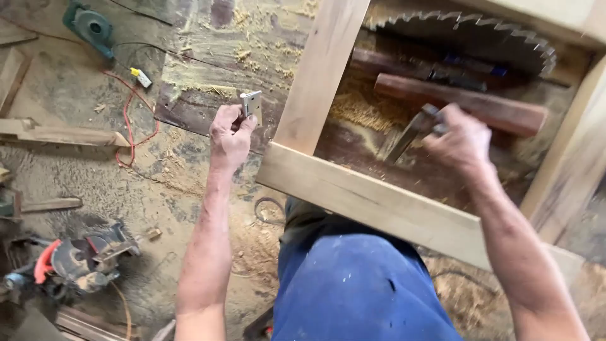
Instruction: Marking wood for hinge placement using a square and pen, then checking the fit of a metal hinge.
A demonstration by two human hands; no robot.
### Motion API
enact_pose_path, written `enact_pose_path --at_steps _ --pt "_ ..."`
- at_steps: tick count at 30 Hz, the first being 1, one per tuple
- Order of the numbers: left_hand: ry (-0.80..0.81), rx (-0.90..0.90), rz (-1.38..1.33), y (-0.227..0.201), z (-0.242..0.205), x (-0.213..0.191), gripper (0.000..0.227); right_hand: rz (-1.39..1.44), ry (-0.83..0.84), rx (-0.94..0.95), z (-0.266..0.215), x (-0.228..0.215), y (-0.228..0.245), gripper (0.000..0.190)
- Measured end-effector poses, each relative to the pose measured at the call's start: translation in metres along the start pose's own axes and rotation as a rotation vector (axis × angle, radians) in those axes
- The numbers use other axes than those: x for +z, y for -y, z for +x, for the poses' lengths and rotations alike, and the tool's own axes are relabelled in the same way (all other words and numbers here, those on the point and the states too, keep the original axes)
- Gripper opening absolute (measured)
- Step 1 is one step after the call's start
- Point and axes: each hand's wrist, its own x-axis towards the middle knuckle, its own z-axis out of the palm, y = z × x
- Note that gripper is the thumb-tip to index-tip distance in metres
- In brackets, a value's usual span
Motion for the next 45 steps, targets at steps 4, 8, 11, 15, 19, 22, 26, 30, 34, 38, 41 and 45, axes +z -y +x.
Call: enact_pose_path --at_steps 4,8,11,15,19,22,26,30,34,38,41,45 --pt "0.254 0.021 0.058 0.017 0.030 -0.008 0.004 0.010 -0.161 -0.059 -0.004 -0.015 -0.001 0.028" --pt "0.384 -0.339 0.128 0.034 0.056 -0.010 0.010 0.042 -0.501 -0.251 -0.017 -0.048 0.014 0.024" --pt "0.391 -0.154 0.369 0.088 0.073 -0.014 0.017 0.149 -0.508 -0.280 -0.044 -0.081 0.065 0.009" --pt "0.463 0.323 0.135 0.038 0.069 -0.058 0.066 0.086 -0.424 -0.420 -0.076 -0.127 0.172 0.016" --pt "0.736 0.685 -0.221 -0.034 0.026 -0.106 0.080 0.011 -0.262 -0.393 -0.091 -0.119 0.277 0.012" --pt "0.585 0.861 -0.042 -0.029 0.002 -0.110 0.053 0.216 -0.131 -0.389 -0.090 -0.105 0.332 0.019" --pt "0.475 0.246 -0.507 0.028 -0.009 -0.142 0.012 0.331 -0.075 -0.352 -0.094 -0.078 0.352 0.039" --pt "0.176 -0.225 -0.451 0.088 -0.006 -0.183 0.016 0.277 -0.074 -0.092 -0.113 -0.017 0.331 0.023" --pt "0.122 -0.444 -0.428 0.132 -0.010 -0.191 0.015 0.224 -0.082 0.012 -0.128 0.044 0.307 0.022" --pt "0.185 -0.478 -0.413 0.147 0.000 -0.197 0.015 0.247 -0.097 0.082 -0.138 0.061 0.311 0.022" --pt "0.250 -0.395 -0.292 0.137 0.005 -0.204 0.010 0.238 -0.089 0.096 -0.138 0.062 0.311 0.020" --pt "0.084 0.342 0.392 0.129 0.012 -0.195 0.042 0.192 -0.080 0.070 -0.137 0.059 0.312 0.025"
